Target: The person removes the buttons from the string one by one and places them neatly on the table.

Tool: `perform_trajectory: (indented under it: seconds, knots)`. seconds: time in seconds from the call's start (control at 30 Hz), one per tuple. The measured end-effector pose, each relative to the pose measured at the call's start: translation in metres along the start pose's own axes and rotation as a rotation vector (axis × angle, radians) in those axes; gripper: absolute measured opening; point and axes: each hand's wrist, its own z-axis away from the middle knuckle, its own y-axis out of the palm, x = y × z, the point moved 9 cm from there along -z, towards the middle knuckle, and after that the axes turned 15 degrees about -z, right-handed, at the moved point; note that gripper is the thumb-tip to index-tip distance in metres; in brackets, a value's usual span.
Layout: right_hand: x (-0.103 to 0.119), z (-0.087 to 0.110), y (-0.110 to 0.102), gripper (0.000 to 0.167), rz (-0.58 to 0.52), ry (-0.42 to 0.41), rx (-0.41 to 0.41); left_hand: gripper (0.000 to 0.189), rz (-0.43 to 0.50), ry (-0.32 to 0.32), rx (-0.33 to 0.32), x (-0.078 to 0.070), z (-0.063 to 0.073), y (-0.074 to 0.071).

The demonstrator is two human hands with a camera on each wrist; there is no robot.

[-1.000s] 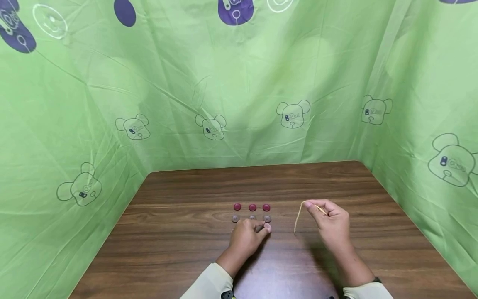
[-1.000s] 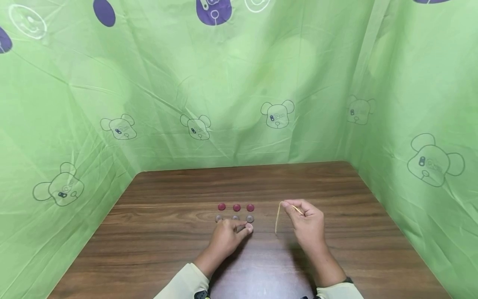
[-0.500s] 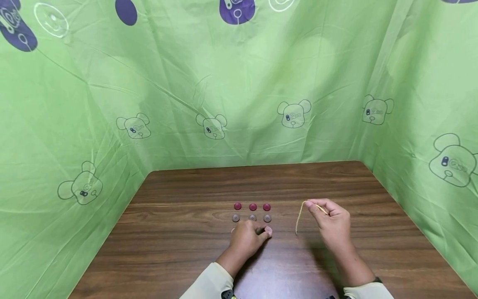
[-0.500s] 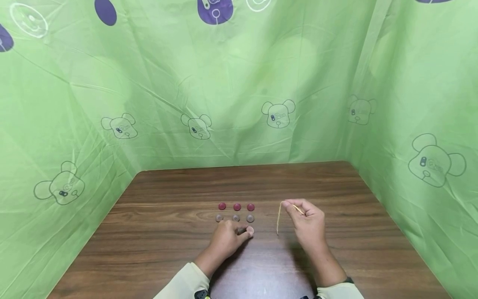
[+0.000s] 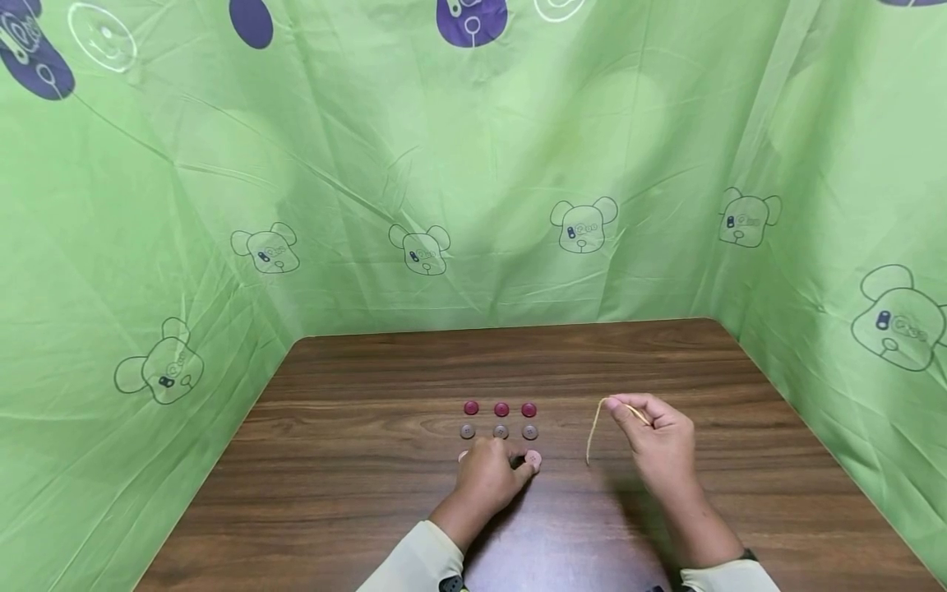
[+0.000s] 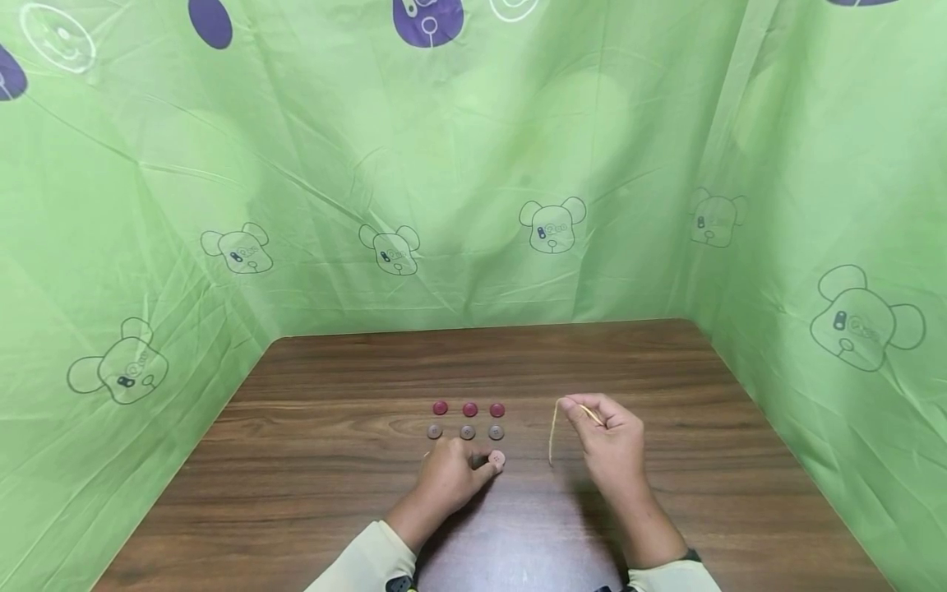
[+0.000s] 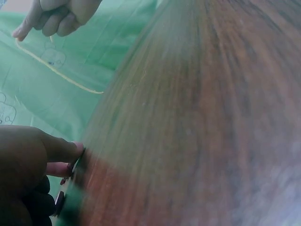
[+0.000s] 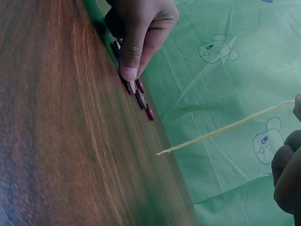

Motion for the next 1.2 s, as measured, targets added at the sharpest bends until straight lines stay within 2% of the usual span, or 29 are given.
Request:
perform_trajectory:
  seconds: [0.4,0.53,0.63,0.67,0.8,0.9,1.07,1.2]
  knots:
    - [-0.004,0.001,-0.002,0.021,0.015,0.014,0.000,0.020,0.059,0.004,0.020,0.002,0.002,0.001]
    - [-0.005,0.001,-0.002,0.018,0.021,0.020,0.001,0.021,0.102,0.017,-0.006,0.005,0.003,-0.001]
    - [-0.005,0.001,-0.001,0.017,0.020,0.017,0.007,0.033,0.140,0.022,-0.050,0.008,0.005,-0.008]
    - [-0.005,0.000,-0.001,0.017,0.019,0.017,0.009,0.036,0.153,0.023,-0.062,0.010,0.006,-0.010]
    - [-0.008,0.000,0.002,0.014,0.024,0.026,0.025,0.017,0.189,0.002,-0.143,0.022,0.012,-0.022]
    - [-0.013,0.001,0.003,0.013,0.035,0.036,0.038,0.032,0.217,-0.022,-0.178,0.033,0.014,-0.029]
    - [-0.014,0.004,0.005,0.010,0.057,0.023,0.040,0.032,0.267,-0.038,-0.175,0.048,0.014,-0.033]
    - [-0.011,0.004,0.005,0.009,0.068,0.011,0.030,0.034,0.312,-0.083,-0.184,0.062,0.015,-0.036]
